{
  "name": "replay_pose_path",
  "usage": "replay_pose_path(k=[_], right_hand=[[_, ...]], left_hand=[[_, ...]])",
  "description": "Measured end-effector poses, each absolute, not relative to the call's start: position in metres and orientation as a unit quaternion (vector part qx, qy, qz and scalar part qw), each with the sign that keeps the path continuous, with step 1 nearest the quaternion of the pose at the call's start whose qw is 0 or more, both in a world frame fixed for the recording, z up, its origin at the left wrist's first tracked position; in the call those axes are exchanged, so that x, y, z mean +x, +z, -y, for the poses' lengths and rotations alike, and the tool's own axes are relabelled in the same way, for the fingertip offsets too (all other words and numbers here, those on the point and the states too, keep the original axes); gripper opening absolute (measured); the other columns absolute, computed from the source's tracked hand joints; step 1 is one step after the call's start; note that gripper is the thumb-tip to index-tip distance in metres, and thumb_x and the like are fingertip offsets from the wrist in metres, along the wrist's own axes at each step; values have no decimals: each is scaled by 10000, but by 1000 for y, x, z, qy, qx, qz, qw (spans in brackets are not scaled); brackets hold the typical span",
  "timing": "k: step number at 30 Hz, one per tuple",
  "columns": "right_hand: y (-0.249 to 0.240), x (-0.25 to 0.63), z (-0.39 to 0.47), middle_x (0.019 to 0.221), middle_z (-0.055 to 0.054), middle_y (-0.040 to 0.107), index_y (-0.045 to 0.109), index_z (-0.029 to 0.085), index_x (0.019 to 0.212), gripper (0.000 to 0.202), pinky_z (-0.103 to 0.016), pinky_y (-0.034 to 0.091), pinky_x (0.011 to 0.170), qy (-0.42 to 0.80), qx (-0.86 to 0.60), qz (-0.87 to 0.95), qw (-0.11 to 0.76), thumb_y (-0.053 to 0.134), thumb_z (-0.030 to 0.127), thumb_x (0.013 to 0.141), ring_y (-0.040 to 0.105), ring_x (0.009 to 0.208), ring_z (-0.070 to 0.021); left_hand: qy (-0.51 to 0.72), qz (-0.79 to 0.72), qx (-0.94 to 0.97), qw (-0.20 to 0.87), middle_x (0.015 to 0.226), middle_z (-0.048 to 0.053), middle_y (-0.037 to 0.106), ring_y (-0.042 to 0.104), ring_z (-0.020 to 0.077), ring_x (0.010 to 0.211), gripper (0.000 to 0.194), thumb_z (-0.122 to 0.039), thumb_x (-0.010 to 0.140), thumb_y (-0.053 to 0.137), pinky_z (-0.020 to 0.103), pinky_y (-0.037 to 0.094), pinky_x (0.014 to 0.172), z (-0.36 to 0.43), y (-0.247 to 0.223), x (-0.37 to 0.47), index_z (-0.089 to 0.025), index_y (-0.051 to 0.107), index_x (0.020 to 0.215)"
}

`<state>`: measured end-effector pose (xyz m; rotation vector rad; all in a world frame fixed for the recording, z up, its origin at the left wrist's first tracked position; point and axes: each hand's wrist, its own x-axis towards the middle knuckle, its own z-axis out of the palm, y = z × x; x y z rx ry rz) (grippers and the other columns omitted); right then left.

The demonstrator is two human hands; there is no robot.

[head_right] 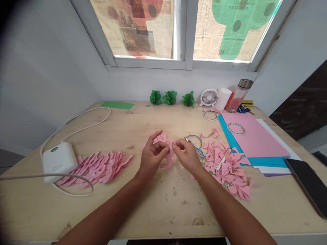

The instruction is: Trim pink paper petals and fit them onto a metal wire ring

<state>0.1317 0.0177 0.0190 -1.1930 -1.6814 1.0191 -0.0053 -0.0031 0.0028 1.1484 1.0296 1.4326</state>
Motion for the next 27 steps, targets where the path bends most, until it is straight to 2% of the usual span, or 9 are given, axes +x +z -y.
replay_pose_path(k=[9,15,27], right_hand=[[16,131,-18,591,39,493,523,177,642,117,-216,363,549,433,-468,676,371,532,251,732,463,573,-102],[17,131,-18,589,39,498,525,175,639,109,-218,365,560,427,-472,673,377,526,237,728,462,573,-100],[14,131,-20,580,31,525,539,175,635,108,-210,373,525,422,-470,673,386,531,240,721,480,561,-102]], left_hand=[[610,-432,466,472,680,-31,569,541,99,627,619,-180,696,618,221,441,620,-1,3,-7,-215,387,1268],[607,-425,460,489,696,-29,571,541,95,640,633,-189,701,632,219,447,632,-1,1,-7,-219,372,1277],[594,-413,453,521,717,-29,555,536,93,632,628,-218,697,654,190,430,563,0,2,-5,-240,395,1268]])
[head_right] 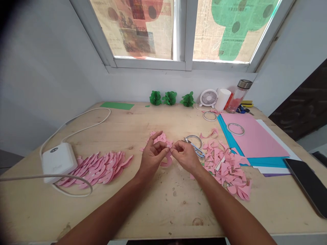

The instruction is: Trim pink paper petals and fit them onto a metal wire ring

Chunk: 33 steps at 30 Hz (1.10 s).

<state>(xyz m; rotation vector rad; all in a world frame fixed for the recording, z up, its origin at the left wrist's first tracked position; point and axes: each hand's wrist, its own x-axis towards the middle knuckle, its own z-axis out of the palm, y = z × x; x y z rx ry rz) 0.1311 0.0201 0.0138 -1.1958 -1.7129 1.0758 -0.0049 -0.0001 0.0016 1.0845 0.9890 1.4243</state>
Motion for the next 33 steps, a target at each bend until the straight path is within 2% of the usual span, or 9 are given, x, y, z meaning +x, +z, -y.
replay_pose_path(k=[8,15,19,25,33], right_hand=[[16,133,-20,599,27,535,549,175,648,134,-228,374,563,430,-471,662,393,535,269,743,486,582,-110],[12,139,-24,659,0,581,565,175,674,196,-258,414,647,421,-481,597,484,530,338,778,538,664,-137],[12,139,-24,729,-17,610,584,171,732,169,-263,429,666,440,-484,572,494,557,336,756,554,702,-143],[12,137,-25,843,-46,642,606,176,848,209,-278,445,705,448,-475,563,506,588,353,737,583,797,-169],[9,139,-25,799,-42,626,603,173,812,167,-274,434,671,418,-466,595,504,576,328,757,564,742,-159]], left_hand=[[602,-403,439,531,699,-38,546,520,82,632,622,-176,671,662,198,420,602,-1,5,-6,-232,424,1243],[548,-316,355,688,686,-41,516,505,77,555,576,-158,660,661,244,433,601,-4,12,-15,-213,472,1201],[512,-277,344,737,685,-37,510,512,82,547,531,-132,665,651,272,445,629,-2,12,-17,-198,499,1169],[467,-273,362,759,686,-30,524,544,102,558,485,-127,656,655,268,443,609,1,12,-17,-203,537,1120],[455,-305,383,743,674,-20,522,533,98,549,494,-163,655,661,238,441,548,2,11,-16,-193,536,1132]])
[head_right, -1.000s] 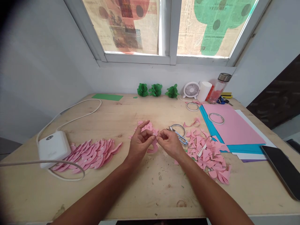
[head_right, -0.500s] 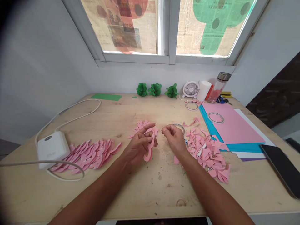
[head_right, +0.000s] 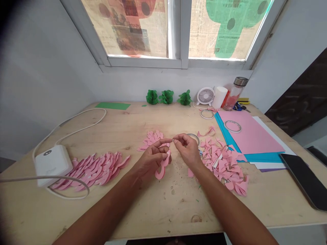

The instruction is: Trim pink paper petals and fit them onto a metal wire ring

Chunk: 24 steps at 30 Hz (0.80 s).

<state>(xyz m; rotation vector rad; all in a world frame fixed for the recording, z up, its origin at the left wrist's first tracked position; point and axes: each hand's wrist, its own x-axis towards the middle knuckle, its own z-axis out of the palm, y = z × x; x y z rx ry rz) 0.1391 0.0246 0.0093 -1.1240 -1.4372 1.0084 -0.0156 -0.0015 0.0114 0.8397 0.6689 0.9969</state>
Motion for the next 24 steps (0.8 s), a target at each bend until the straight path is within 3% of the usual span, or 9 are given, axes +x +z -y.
replay_pose_path(k=[14,19,24], right_hand=[[9,140,-25,667,6,543,551,178,725,148,-244,380,594,368,-485,620,495,552,321,763,478,622,-119],[12,139,-25,644,18,514,553,180,727,181,-232,347,538,425,-480,572,512,586,358,736,447,581,-107],[17,137,-22,735,-10,589,588,183,730,194,-249,382,597,501,-450,582,457,616,374,705,516,671,-132]], left_hand=[[494,-349,383,697,652,-39,537,496,69,517,526,-146,626,682,186,364,487,0,12,-11,-203,531,1127],[560,-391,349,642,654,-49,541,493,58,539,537,-175,619,700,175,360,511,-4,9,-12,-203,528,1127],[593,-431,350,583,658,-41,577,498,62,551,518,-190,610,711,185,385,550,-5,8,-11,-184,540,1099]])
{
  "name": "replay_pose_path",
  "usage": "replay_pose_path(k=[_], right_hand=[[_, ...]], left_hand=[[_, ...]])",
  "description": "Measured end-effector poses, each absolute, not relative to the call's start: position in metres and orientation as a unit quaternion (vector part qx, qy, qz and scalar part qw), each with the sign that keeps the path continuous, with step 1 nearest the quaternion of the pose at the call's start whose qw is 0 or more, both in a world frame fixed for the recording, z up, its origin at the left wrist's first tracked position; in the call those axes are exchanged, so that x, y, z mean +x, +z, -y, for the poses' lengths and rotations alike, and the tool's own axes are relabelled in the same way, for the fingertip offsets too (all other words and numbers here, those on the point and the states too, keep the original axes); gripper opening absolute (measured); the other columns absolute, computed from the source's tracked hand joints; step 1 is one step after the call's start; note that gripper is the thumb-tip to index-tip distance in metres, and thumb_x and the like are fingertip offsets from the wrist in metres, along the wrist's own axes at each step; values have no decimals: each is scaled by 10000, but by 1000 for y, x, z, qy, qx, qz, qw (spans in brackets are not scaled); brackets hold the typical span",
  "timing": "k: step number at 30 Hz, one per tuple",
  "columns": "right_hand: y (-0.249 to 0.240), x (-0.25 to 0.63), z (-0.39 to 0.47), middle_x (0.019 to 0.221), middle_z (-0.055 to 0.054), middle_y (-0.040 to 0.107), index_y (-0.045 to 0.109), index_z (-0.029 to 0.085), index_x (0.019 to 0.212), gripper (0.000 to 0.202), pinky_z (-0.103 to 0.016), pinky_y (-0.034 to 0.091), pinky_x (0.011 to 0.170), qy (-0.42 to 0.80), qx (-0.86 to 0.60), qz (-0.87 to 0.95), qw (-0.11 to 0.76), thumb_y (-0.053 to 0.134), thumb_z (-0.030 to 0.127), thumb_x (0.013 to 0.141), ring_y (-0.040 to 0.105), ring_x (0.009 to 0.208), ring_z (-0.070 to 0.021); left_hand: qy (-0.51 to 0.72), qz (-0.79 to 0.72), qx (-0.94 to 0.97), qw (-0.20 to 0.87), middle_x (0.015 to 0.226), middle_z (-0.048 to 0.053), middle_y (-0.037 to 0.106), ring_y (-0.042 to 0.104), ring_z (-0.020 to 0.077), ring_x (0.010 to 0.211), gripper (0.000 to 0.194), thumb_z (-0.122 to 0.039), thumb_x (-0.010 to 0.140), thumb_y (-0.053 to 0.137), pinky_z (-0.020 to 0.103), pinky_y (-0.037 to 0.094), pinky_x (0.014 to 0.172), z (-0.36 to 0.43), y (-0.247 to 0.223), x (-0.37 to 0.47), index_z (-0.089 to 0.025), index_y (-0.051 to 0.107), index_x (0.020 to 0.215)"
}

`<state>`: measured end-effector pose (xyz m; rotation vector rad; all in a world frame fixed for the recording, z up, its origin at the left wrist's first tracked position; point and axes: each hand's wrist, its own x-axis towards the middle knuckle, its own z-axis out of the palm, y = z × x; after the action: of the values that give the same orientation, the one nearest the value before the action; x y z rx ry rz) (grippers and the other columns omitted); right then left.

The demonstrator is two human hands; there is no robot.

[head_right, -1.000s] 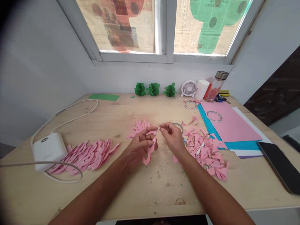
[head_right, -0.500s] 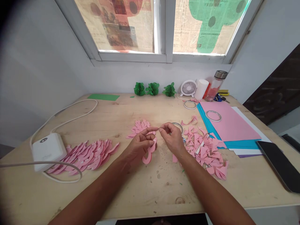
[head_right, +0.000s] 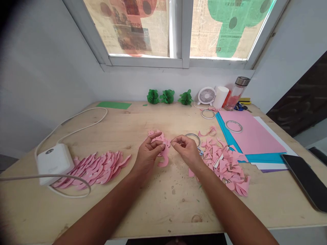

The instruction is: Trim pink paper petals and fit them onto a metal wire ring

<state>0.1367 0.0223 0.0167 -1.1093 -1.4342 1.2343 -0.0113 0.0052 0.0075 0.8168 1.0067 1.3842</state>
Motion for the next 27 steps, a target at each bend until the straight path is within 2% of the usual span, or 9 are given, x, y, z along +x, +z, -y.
replay_pose_path(k=[3,8,12,21,27], right_hand=[[19,134,-19,783,-18,604,586,183,713,187,-248,381,598,523,-439,599,418,615,367,702,521,677,-130],[19,131,-16,673,9,571,597,173,707,149,-230,352,549,502,-444,650,359,592,322,715,466,581,-105],[16,130,-16,666,10,585,613,170,694,120,-235,383,596,468,-449,665,371,583,284,719,496,625,-115],[12,134,-19,641,3,604,628,177,703,117,-237,399,561,430,-466,667,391,578,281,718,524,602,-123],[12,138,-25,662,3,621,628,178,691,102,-255,393,621,397,-494,663,399,582,266,714,547,647,-132]], left_hand=[[605,-444,357,557,667,-33,597,520,75,579,525,-204,606,715,190,402,560,-5,7,-11,-179,543,1102],[612,-445,367,542,698,-17,618,550,96,609,549,-223,606,712,201,419,570,-5,5,-12,-170,532,1122],[602,-448,373,546,687,-22,616,537,85,600,511,-219,614,709,200,417,594,-5,5,-12,-170,541,1095],[575,-454,367,573,690,-16,611,528,80,582,482,-251,621,699,185,398,529,-5,6,-11,-173,558,1076],[527,-485,391,578,600,-1,599,530,93,516,247,-283,606,685,224,418,529,-7,5,-10,-138,652,804]])
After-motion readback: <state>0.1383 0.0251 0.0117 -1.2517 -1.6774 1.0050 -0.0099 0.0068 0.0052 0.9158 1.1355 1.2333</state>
